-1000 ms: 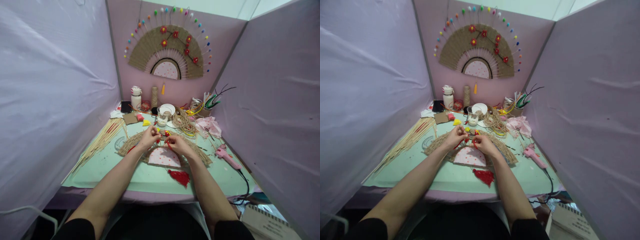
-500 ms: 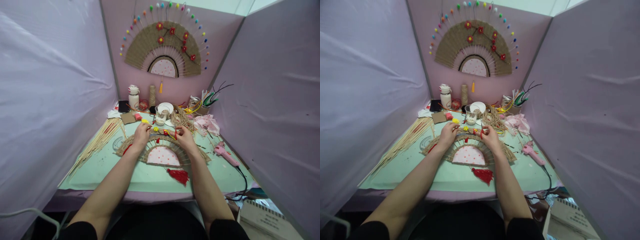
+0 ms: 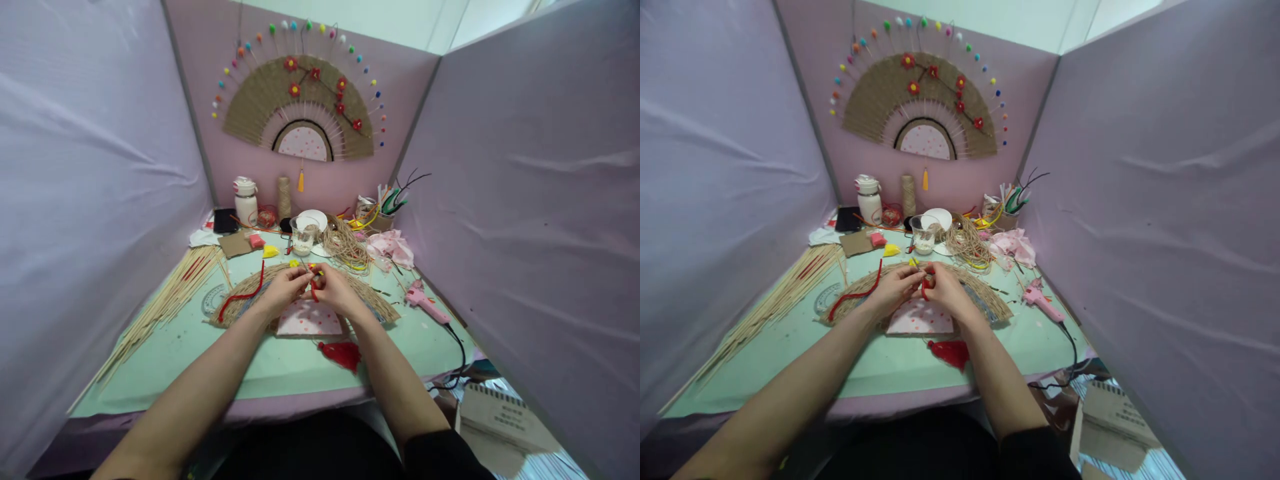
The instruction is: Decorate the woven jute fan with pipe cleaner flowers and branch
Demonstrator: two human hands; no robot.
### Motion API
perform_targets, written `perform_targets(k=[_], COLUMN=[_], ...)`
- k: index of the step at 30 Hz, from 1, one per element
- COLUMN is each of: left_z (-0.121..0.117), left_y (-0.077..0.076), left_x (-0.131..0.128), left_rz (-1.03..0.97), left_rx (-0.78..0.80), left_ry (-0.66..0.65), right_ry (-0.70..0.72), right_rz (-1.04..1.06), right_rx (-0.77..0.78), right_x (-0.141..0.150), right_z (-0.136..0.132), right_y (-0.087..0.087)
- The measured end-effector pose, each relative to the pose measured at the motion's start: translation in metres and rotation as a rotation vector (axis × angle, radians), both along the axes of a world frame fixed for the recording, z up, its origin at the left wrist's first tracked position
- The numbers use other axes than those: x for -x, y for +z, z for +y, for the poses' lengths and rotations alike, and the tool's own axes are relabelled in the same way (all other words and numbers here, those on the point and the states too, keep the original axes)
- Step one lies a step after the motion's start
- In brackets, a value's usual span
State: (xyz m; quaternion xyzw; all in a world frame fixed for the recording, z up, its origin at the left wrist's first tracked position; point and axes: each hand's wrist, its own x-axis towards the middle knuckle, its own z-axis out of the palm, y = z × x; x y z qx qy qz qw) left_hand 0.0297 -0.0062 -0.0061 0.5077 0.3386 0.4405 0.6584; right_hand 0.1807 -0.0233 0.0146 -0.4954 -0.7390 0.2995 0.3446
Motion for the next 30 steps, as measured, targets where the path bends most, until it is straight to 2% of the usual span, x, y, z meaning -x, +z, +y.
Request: perform_targets(k=[2,8,13,16,18,21,23,26,30], left_z=[0.0,0.0,-0.001,0.005,0.012,0.02,0.022,0.021,0.016], left_y=[0.001,0.006,0.01,0.008,0.005,-0.004,-0.01,-0.015,-0.017], left_x=[0.001,0.001,0.0,0.007,0.015,0.026,0.027,0.022,0.014], left_rz=[0.02,0.121,0.142,0.154,0.28,0.624,0.818,1.003,1.11], left_rx=[-0.031,-0.255,-0.273,-0.256,-0.296,-0.459,-0.569,-0.669,-0.701], left_ry=[0.024,0.128,0.138,0.207,0.302,0.352,0.3,0.242,0.237], right_ry=[0.021,0.153,0.063,-0.079,-0.282,-0.68,-0.811,-0.835,-0.807], right_rz=[0.059,0.321,0.203,0.141,0.048,-0.288,-0.565,-0.643,-0.675], right_rx=[0.034,0.225,0.055,-0.004,-0.029,-0.009,0.1,0.142,0.107], right_x=[-0.002,-0.014,-0.009,-0.027,-0.057,-0.117,-0.15,-0.177,-0.181], right_z=[0.0,-0.005,-0.008,0.005,0.025,0.06,0.08,0.095,0.097], right_y=[0.0,0.007,0.004,0.006,0.01,0.011,0.005,-0.008,-0.015])
